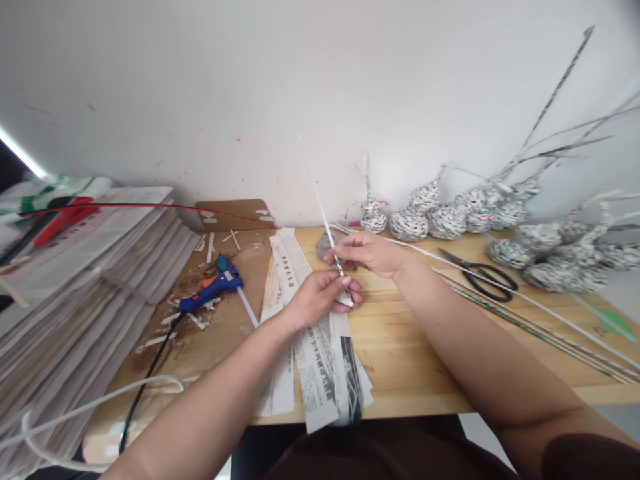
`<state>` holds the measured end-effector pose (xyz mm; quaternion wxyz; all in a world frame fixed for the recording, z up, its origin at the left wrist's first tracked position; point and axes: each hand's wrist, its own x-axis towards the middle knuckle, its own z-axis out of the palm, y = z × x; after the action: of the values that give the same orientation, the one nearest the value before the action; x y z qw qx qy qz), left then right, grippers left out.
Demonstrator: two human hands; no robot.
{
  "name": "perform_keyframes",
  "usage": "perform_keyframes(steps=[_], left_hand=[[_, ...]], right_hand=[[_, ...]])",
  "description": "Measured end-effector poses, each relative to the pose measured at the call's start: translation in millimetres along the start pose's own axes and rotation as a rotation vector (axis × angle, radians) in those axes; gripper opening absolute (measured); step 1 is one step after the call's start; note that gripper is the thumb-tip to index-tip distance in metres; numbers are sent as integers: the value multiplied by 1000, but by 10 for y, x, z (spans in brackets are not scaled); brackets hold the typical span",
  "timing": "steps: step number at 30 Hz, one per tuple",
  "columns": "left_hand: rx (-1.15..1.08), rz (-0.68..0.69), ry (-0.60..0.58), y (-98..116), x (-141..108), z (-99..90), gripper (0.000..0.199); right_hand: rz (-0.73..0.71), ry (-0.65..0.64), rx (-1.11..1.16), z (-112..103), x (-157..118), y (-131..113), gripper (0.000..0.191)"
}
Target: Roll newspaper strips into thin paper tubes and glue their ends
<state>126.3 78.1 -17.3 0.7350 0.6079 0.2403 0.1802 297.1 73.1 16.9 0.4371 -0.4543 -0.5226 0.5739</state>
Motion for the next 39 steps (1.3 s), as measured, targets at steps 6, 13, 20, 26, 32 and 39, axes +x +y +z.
perform_keyframes(steps=[6, 13, 20, 26, 32, 39], left_hand=[[-62, -16, -58, 2, -14, -1, 40], [-143, -18, -108, -27, -23, 9, 41], [-109, -4, -75, 2, -33, 15, 40], [-45, 12, -37, 3, -28, 34, 36], [-177, -2, -97, 13, -46, 37, 37], [-332, 24, -166, 143, -98, -44, 31]], right_hand=[[22, 95, 114, 36, 12, 13, 27], [86, 1, 245, 71, 30, 40, 28], [71, 23, 158, 46, 20, 26, 34], [-61, 154, -89, 87, -33, -46, 32], [18, -91, 19, 47, -46, -35, 34], [110, -186, 261, 124, 14, 53, 43]])
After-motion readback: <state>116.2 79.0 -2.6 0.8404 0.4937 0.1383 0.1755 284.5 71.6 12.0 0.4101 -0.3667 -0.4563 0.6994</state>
